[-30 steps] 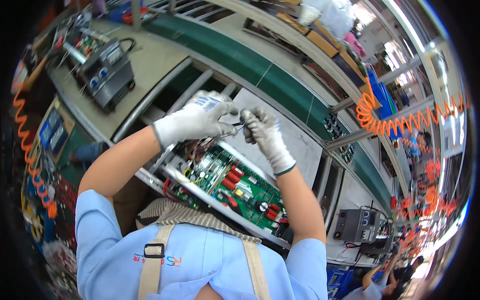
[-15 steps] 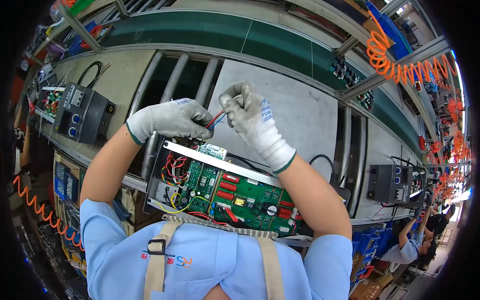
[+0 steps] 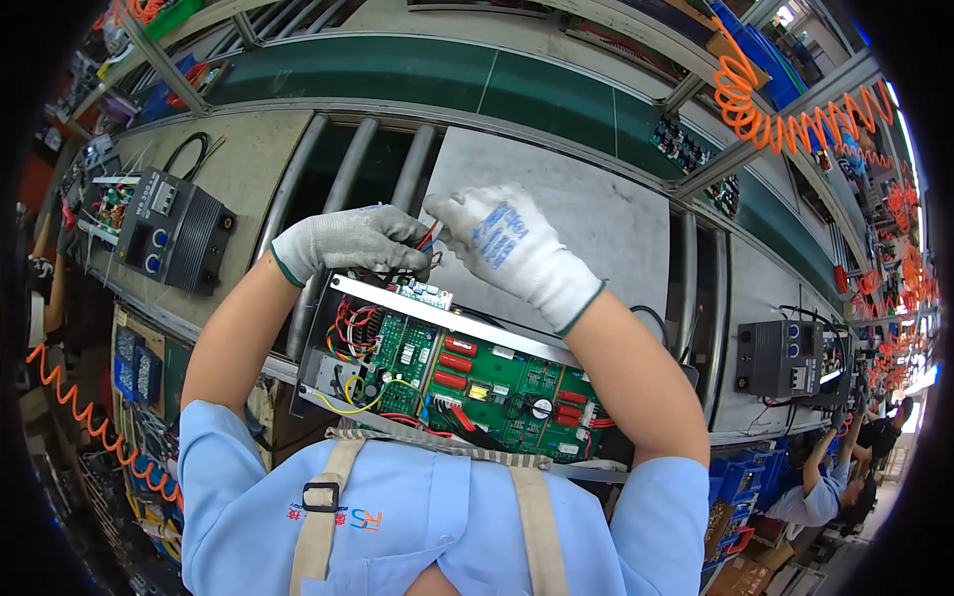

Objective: The person assembles and wires internal components of an electronic device by securing a circuit board into an electronic chassis with screwdrivers, then connecting a wiring harness to the circuit board and applying heat shrink tubing to the connectors with a heat gun.

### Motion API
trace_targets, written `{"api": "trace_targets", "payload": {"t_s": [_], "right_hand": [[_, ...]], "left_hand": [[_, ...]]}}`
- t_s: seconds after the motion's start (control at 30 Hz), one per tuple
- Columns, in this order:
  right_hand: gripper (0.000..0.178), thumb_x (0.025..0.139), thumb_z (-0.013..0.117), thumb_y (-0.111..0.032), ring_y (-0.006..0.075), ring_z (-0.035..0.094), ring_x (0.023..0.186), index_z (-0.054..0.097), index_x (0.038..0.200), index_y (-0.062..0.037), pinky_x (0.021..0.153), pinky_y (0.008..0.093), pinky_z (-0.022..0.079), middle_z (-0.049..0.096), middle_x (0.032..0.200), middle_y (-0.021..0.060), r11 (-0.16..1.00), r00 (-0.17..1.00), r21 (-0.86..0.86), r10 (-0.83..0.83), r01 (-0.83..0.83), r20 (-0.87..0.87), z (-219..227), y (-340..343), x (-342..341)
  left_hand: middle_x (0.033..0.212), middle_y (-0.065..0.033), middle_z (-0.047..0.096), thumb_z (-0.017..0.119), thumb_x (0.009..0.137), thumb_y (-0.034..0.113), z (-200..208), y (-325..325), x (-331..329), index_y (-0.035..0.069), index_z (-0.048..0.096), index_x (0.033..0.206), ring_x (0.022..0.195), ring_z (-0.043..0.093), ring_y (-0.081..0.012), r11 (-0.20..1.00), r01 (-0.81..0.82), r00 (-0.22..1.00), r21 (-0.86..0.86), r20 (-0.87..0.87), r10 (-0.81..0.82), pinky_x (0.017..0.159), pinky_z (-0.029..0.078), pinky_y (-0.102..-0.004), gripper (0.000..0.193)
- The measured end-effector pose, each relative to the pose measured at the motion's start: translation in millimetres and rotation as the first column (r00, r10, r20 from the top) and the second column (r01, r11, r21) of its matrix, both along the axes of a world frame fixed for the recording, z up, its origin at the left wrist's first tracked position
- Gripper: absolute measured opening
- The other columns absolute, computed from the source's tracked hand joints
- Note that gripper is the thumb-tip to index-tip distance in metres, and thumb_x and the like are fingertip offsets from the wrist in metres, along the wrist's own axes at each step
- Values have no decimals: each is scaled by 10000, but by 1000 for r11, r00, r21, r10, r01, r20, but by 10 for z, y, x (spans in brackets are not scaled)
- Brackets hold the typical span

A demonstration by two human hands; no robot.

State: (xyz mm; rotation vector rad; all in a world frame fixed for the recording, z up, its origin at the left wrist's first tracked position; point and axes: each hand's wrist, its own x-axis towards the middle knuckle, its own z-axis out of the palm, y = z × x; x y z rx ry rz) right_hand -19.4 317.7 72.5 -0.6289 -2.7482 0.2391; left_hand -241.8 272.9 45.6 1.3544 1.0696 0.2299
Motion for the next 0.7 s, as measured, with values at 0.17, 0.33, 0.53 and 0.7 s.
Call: {"api": "trace_targets", "payload": {"t_s": [0.17,0.33,0.53,0.7], "right_hand": [[315,723,693,-100,327,635,756,656,1036,-107,657,419,505,617,821,91,967,985,227,85,-118,147,-130,122,-75],[288,758,659,-32,246,644,736,678,1045,-55,650,385,510,639,845,72,997,999,-68,-28,30,40,-205,96,-22],[238,891,674,-87,73,603,728,692,1084,51,669,249,509,685,837,40,155,991,-983,-107,94,78,-18,-63,110],[227,876,684,-64,67,602,714,696,1069,55,667,240,517,690,826,45,7,991,-995,-94,99,98,60,-91,94]], "left_hand": [[791,27,646,661,939,278,-14,7,-24,-2,679,966,706,544,-45,999,45,999,20,21,-45,634,453,-232,283],[817,-71,663,655,856,291,86,-115,52,45,682,980,726,628,-200,917,10,954,399,-277,111,686,494,-325,276],[750,-72,615,700,792,159,390,-143,131,3,670,904,658,615,-160,929,-30,928,369,-336,163,595,478,-313,194],[702,-40,598,691,792,128,440,-143,112,-5,661,915,603,546,-85,981,-114,969,157,-201,145,536,437,-268,184]]}}
